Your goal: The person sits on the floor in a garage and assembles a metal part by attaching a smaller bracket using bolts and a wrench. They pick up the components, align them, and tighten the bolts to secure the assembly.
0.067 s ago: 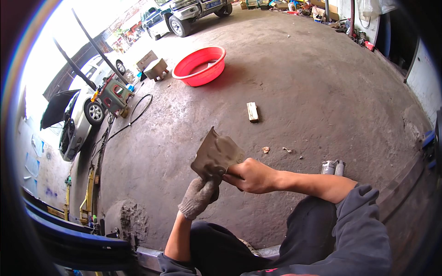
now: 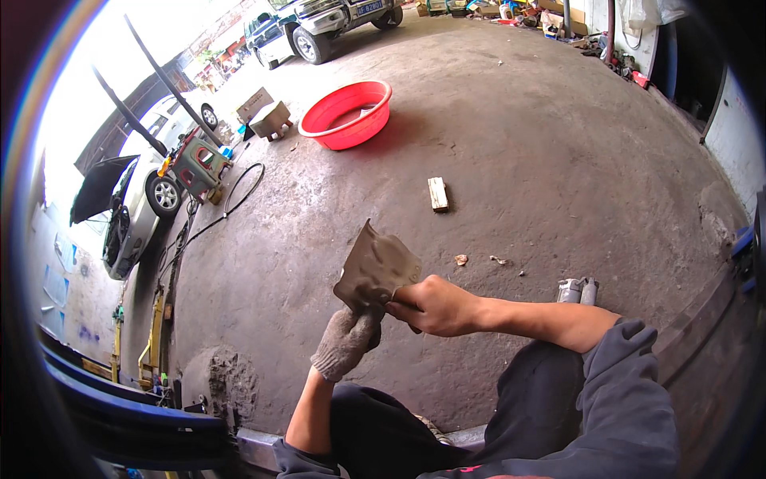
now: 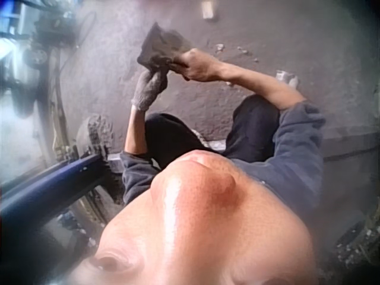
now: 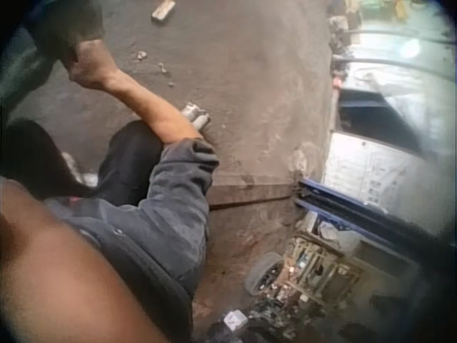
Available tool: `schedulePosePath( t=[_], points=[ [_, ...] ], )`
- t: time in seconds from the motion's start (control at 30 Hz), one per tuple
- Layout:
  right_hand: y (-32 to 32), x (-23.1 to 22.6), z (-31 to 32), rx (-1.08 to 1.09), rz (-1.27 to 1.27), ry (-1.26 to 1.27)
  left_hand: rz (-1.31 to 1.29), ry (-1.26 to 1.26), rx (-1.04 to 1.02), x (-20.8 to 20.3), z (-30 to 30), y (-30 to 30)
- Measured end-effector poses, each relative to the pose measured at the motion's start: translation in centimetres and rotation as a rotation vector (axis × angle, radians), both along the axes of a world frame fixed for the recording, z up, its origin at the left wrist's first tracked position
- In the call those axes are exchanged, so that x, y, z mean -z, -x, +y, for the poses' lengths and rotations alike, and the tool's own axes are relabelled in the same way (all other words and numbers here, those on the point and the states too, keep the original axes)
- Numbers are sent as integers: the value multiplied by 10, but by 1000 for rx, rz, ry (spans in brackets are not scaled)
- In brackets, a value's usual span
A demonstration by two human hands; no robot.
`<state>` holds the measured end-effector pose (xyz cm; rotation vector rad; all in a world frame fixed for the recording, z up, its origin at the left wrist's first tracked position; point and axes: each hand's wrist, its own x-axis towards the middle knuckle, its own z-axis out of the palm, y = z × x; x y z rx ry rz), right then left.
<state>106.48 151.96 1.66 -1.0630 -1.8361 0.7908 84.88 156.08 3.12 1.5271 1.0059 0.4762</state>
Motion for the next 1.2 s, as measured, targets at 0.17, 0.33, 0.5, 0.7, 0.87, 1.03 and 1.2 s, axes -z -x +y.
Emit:
schedulePosePath(
  t=[0.17,0.33,0.5,0.7,0.87,1.03,1.2],
  points=[
    [5,5,0,-19,100,255,0,-40,-53,6,-1,-5],
    [7,10,1,-10,237,201,13,-15,-86,-2,-3,-8],
    [7,9,3,19,274,229,53,-17,-81,-2,-1,-9],
    [10,5,2,-40,495,478,35,-170,-82,4,-6,-16],
    [4,16,9,-6,316,241,15,-159,-41,7,-2,-14],
    [-4,18,14,-46,239,286,130,-171,-25,8,1,-12],
    [-3,19,11,-10,198,252,172,-211,-9,13,2,-11]
  ],
)
